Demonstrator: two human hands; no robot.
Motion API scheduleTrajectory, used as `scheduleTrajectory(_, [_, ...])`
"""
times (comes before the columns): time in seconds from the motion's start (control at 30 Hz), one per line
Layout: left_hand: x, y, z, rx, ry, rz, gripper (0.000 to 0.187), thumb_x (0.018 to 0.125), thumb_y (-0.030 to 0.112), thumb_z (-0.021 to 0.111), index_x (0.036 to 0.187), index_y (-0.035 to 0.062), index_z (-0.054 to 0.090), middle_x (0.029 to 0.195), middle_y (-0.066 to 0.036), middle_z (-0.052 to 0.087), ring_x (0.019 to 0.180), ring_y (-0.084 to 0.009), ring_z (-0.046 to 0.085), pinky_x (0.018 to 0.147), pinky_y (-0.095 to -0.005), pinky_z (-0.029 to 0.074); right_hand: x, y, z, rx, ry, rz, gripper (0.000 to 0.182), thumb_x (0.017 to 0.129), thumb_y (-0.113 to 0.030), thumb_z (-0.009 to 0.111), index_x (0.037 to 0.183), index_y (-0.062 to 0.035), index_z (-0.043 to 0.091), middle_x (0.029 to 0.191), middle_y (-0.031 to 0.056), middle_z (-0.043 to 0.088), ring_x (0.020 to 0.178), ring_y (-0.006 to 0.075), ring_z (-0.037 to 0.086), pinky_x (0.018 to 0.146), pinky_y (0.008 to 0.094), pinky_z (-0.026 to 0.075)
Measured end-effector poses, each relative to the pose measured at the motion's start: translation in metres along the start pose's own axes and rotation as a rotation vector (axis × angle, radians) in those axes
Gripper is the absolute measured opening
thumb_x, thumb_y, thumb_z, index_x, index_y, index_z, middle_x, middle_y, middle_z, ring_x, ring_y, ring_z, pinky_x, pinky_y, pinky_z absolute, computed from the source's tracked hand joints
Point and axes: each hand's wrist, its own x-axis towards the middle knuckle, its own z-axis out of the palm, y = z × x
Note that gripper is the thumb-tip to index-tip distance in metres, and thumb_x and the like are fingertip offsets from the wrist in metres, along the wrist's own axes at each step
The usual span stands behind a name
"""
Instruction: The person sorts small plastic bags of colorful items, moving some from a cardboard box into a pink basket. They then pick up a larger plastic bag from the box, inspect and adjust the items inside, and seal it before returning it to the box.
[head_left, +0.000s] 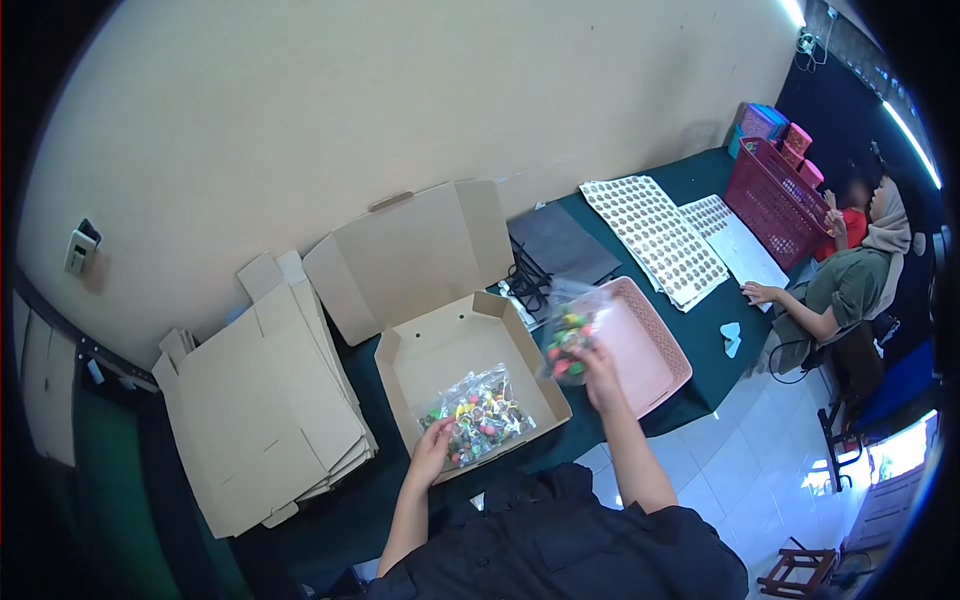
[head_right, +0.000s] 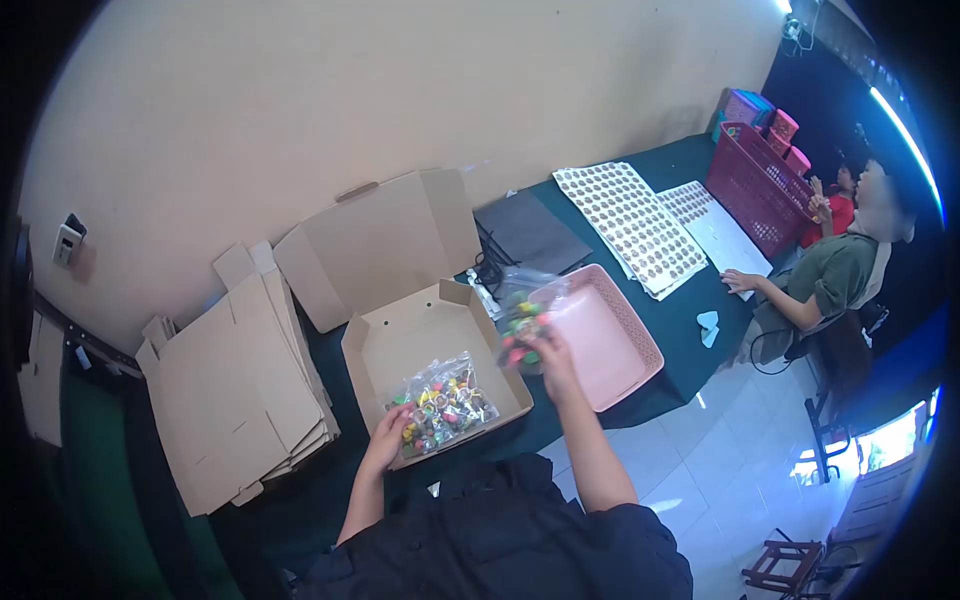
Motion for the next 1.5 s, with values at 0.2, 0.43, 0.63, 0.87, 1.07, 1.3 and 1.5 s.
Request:
scheduleTrajectory(0.2, [-0.020,0.088,0.040,-0.445,0.108,0.394,0.044,0.087,0.026,0.054,0.119,-0.0013,0.041,0.107,-0.009,0.052,0.093,-0.0136,0.053,0.070,-0.0238,0.046,-0.022,0.064,0.078,-0.070,-0.199,0.107,0.031,0.086,-0.011,0.052,0.115,-0.0001,0.046,0.102,0.0073,0.058,0.090,0.0130,0.057,0.079,0.0272,0.045])
scheduleTrajectory(0.43, [-0.026,0.074,0.037,-0.514,0.238,0.275,0.030,0.088,0.023,0.053,0.106,-0.0008,0.048,0.083,-0.003,0.056,0.060,-0.0042,0.053,0.041,-0.0161,0.041,-0.036,0.081,0.091,-0.145,-0.272,0.114,0.031,0.089,-0.018,0.052,0.114,-0.0009,0.047,0.100,0.0047,0.057,0.090,0.0096,0.054,0.078,0.0262,0.044])
scheduleTrajectory(0.63, [-0.019,0.056,0.025,-0.646,0.145,0.121,0.028,0.089,0.024,0.051,0.105,0.0003,0.049,0.087,-0.005,0.057,0.068,-0.0062,0.055,0.054,-0.0199,0.045,-0.033,0.088,0.086,0.050,-0.210,0.278,0.024,0.089,-0.017,0.051,0.108,-0.0021,0.050,0.095,0.0013,0.057,0.088,0.0066,0.051,0.079,0.0215,0.041])
scheduleTrajectory(0.87, [-0.020,0.060,0.035,-0.191,0.319,0.402,0.032,0.088,0.027,0.052,0.096,-0.0033,0.052,0.083,-0.009,0.061,0.079,-0.0149,0.058,0.070,-0.0286,0.046,-0.038,0.092,0.090,-0.179,-0.185,0.175,0.021,0.088,-0.018,0.052,0.103,-0.0028,0.054,0.093,0.0011,0.058,0.082,0.0077,0.054,0.072,0.0226,0.043])
scheduleTrajectory(1.07, [-0.025,0.061,0.030,-0.216,0.296,0.351,0.031,0.091,0.027,0.047,0.095,-0.0025,0.053,0.085,-0.008,0.060,0.078,-0.0120,0.057,0.068,-0.0269,0.045,-0.037,0.086,0.083,0.086,-0.226,0.355,0.022,0.088,-0.017,0.051,0.104,-0.0017,0.054,0.095,0.0044,0.059,0.084,0.0110,0.057,0.076,0.0255,0.046])
scheduleTrajectory(1.3, [-0.020,0.045,0.034,-0.330,0.340,0.218,0.039,0.094,0.034,0.037,0.102,-0.0020,0.049,0.080,-0.004,0.053,0.068,-0.0087,0.048,0.061,-0.0242,0.042,-0.036,0.077,0.089,0.043,-0.211,0.380,0.025,0.088,-0.016,0.051,0.108,-0.0008,0.051,0.098,0.0057,0.059,0.090,0.0123,0.057,0.075,0.0266,0.047])
scheduleTrajectory(1.5, [-0.023,0.052,0.031,-0.040,0.354,0.427,0.042,0.094,0.038,0.035,0.103,-0.0016,0.048,0.088,-0.008,0.054,0.077,-0.0113,0.052,0.068,-0.0251,0.043,-0.036,0.089,0.082,-0.002,-0.253,0.358,0.025,0.088,-0.014,0.051,0.108,0.0000,0.051,0.100,0.0062,0.058,0.089,0.0112,0.056,0.078,0.0246,0.045])
